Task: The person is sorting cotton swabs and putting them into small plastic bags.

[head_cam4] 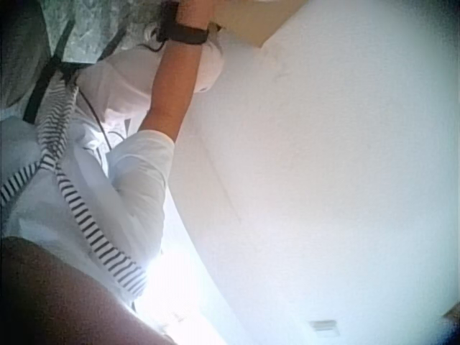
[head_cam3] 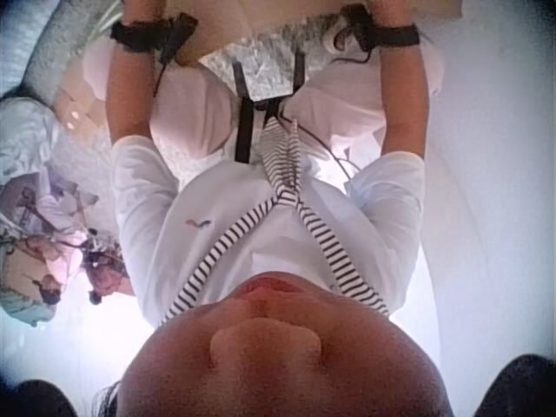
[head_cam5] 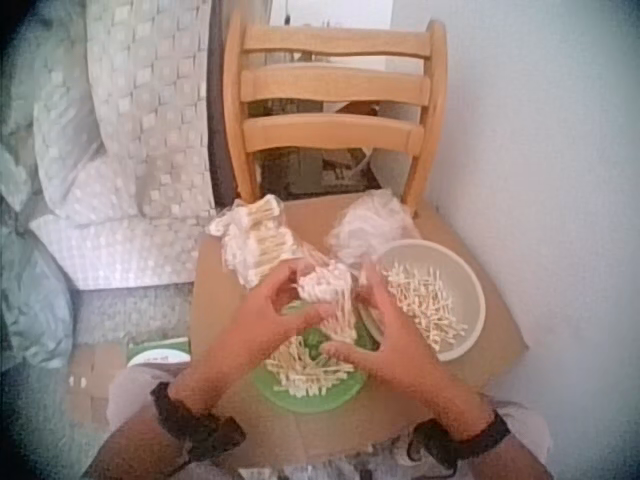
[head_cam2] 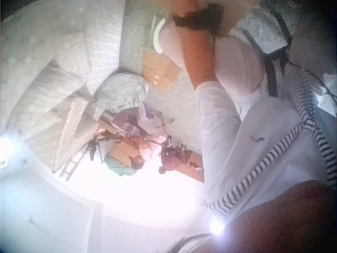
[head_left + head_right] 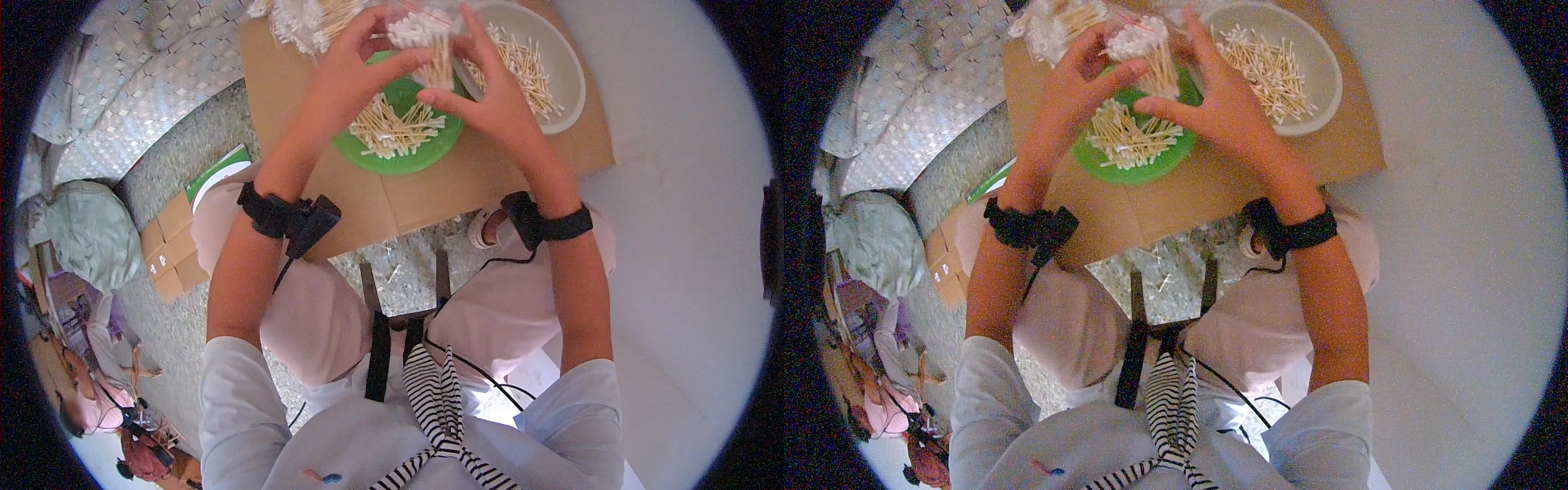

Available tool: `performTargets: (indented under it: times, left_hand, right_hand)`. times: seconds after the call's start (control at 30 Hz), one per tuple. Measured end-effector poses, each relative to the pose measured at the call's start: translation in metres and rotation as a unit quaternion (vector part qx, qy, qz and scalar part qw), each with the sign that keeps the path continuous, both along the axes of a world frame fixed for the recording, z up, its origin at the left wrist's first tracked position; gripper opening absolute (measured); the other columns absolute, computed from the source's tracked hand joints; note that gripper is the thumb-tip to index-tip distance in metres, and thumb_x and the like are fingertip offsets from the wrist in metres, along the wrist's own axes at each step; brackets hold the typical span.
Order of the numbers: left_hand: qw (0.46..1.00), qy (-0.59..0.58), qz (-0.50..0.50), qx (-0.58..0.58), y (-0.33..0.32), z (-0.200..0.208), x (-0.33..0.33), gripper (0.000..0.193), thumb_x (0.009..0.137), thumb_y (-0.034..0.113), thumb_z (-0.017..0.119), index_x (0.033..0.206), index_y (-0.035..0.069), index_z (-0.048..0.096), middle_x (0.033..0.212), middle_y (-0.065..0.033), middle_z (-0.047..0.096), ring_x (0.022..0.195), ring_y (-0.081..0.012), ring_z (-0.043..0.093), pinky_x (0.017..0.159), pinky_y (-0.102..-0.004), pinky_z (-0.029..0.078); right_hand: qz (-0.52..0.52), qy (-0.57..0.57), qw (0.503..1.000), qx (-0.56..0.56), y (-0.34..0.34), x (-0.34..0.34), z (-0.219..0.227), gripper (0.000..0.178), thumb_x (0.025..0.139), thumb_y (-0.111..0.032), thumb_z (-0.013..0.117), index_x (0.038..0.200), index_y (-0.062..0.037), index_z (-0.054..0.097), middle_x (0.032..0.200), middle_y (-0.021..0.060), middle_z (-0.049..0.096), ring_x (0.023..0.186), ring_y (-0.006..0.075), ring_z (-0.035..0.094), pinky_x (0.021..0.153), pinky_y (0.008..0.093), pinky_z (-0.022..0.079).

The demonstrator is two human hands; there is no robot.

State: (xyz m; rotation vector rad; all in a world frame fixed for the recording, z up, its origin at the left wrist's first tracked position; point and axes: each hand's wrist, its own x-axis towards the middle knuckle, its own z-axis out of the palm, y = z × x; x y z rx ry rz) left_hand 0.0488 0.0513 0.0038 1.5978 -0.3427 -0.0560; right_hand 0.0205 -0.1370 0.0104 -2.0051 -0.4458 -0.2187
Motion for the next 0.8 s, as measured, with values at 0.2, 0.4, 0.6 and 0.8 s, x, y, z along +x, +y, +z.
performTargets:
  times: [0.2,0.4,0.6,0.8]
  left_hand:
    - [0.999,-0.024,0.018,0.015,-0.007,0.005,-0.006,0.043,0.079,0.026,0.073,0.116,0.006,0.06,0.105,-0.0047,0.062,0.088,-0.0121,0.055,0.078,-0.0251,0.044]
    - [0.996,-0.022,-0.065,0.053,-0.002,0.014,-0.01,0.04,0.085,0.02,0.067,0.12,0.006,0.056,0.114,-0.0043,0.06,0.104,-0.0148,0.057,0.092,-0.0289,0.044]
    - [0.994,0.003,-0.096,-0.045,-0.005,0.021,-0.015,0.037,0.085,0.019,0.066,0.118,0.005,0.058,0.115,-0.0042,0.061,0.102,-0.0137,0.057,0.091,-0.0282,0.045]
    - [1.0,0.017,-0.013,0.003,-0.005,0.029,-0.016,0.025,0.086,0.019,0.065,0.108,0.005,0.065,0.106,-0.0025,0.064,0.091,-0.0107,0.059,0.083,-0.0256,0.048]
  right_hand:
    - [-0.012,0.139,0.99,0.013,0.002,0.001,0.006,0.067,0.075,-0.041,0.073,0.126,-0.0033,0.05,0.111,0.0143,0.063,0.102,0.026,0.061,0.09,0.0357,0.046]
    - [0.08,0.161,0.98,0.08,0.002,-0.01,0.005,0.061,0.077,-0.036,0.073,0.121,0.0003,0.052,0.109,0.0129,0.062,0.097,0.0197,0.06,0.086,0.0329,0.047]
    - [0.039,0.212,0.972,0.089,0.006,-0.012,0.019,0.054,0.077,-0.032,0.075,0.116,0.0002,0.055,0.106,0.0108,0.063,0.096,0.0182,0.06,0.085,0.0317,0.047]
    - [0.031,0.151,0.977,0.145,0.005,-0.002,0.008,0.05,0.078,-0.03,0.074,0.115,-0.0018,0.056,0.104,0.0071,0.065,0.094,0.0167,0.061,0.084,0.03,0.048]
